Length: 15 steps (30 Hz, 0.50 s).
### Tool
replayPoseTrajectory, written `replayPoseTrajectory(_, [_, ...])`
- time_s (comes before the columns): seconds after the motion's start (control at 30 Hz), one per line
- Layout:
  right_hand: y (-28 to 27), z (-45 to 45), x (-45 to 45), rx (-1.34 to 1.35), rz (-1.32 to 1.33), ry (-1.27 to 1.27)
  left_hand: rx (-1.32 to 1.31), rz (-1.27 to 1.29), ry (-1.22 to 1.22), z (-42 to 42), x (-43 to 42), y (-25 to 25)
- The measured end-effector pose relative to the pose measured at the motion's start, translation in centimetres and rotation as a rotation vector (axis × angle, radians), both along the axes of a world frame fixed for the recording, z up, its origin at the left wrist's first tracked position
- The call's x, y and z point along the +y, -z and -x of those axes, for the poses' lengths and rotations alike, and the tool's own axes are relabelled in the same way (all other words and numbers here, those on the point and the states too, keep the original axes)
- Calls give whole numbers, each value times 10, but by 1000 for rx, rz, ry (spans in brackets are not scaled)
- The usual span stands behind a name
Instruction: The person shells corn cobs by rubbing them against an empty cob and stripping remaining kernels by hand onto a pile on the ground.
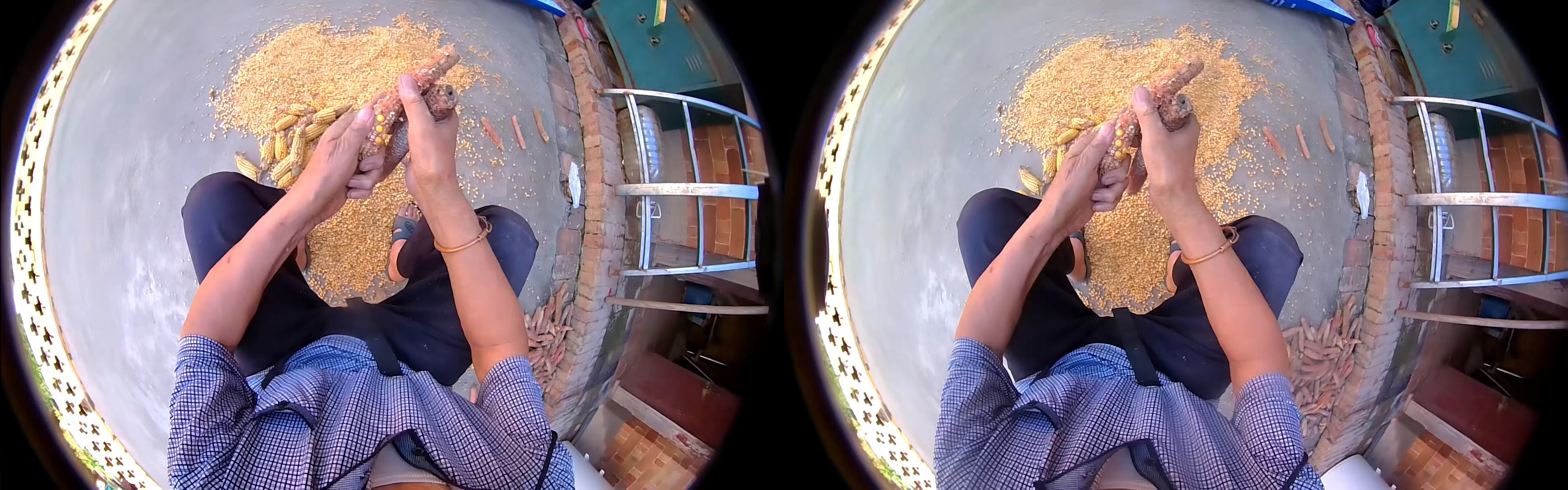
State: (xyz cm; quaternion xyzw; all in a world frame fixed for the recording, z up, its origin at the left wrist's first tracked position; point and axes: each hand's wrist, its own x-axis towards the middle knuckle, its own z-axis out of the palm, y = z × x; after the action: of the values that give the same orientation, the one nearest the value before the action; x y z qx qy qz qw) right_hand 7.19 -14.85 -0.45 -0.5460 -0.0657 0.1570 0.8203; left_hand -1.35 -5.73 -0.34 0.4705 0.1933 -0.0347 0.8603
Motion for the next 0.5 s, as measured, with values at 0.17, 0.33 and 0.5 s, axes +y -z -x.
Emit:
replayPoseTrajectory(0.17, [7, -22, -15, 9, -19, -8, 95, 104, 117, 3, 25, -7])
replayPoseTrajectory(0.33, [-2, -17, -16, 44, -36, 131, -31, 100, -37, 5, 31, -1])
replayPoseTrajectory(0.5, [5, -5, -10, 218, -136, 80, -331, -14, -129, -1, 34, 4])
